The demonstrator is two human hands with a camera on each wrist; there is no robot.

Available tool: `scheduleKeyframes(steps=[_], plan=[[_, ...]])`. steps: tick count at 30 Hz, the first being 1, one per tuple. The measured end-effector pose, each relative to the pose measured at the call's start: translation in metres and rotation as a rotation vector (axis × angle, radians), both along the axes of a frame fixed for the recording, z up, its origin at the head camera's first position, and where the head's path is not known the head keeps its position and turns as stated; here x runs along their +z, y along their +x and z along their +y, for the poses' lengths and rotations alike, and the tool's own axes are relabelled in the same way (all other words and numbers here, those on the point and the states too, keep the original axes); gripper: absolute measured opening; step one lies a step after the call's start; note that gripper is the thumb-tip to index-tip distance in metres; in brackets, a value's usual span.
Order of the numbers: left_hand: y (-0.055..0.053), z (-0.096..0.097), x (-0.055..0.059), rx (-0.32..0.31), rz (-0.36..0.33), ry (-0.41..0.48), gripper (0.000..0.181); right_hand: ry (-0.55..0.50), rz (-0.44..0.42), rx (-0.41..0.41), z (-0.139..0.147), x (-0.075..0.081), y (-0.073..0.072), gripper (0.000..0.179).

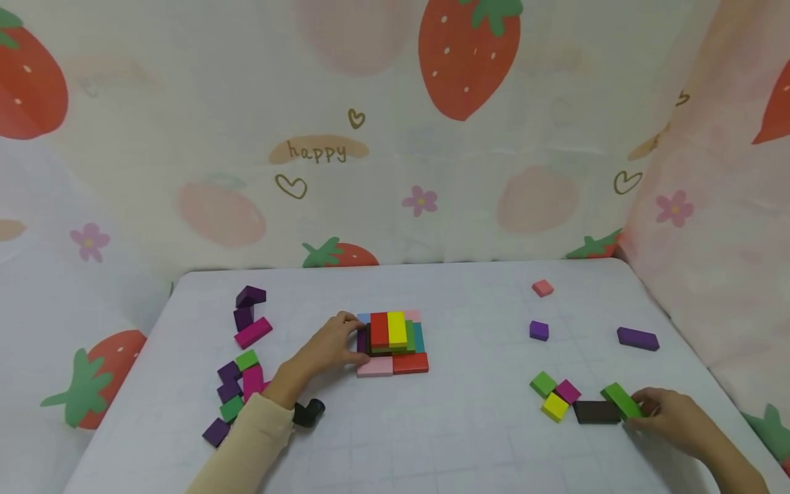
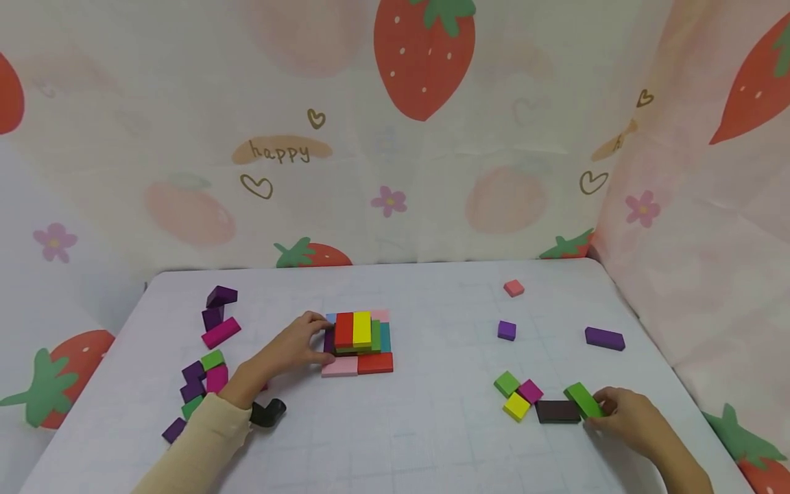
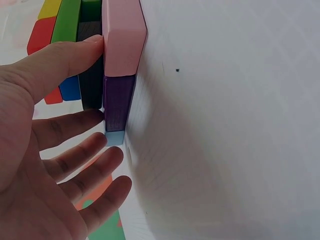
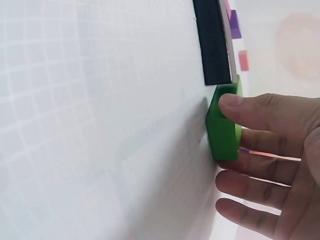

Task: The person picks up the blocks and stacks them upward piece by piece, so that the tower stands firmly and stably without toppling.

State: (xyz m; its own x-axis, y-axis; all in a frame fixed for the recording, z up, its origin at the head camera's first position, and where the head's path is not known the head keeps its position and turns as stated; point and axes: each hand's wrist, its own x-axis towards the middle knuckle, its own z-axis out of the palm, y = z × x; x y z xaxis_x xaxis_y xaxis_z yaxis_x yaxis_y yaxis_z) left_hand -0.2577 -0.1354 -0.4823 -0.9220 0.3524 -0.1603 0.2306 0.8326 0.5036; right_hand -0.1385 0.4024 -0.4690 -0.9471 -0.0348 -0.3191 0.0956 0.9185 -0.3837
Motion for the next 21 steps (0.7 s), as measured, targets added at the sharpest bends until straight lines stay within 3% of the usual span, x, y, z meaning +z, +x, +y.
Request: scheduleKeyframes(steps=[7,15,21], plan=[[0.001,0.001,0.001,-0.001,0.005,-0.006,0.067,0.015,-0.033,-0.033,0.000,-0.001,-0.001,0.051],[0.001,0.001,0.001,-0.006,-0.007,0.003,0.068,0.035,0.049,-0.016,0.005,-0.001,0.001,0.049],[0.000,0.000,0.002,-0.016,0.003,-0.001,0.069,0.028,0.124,-0.003,0.004,0.011,-0.008,0.048]])
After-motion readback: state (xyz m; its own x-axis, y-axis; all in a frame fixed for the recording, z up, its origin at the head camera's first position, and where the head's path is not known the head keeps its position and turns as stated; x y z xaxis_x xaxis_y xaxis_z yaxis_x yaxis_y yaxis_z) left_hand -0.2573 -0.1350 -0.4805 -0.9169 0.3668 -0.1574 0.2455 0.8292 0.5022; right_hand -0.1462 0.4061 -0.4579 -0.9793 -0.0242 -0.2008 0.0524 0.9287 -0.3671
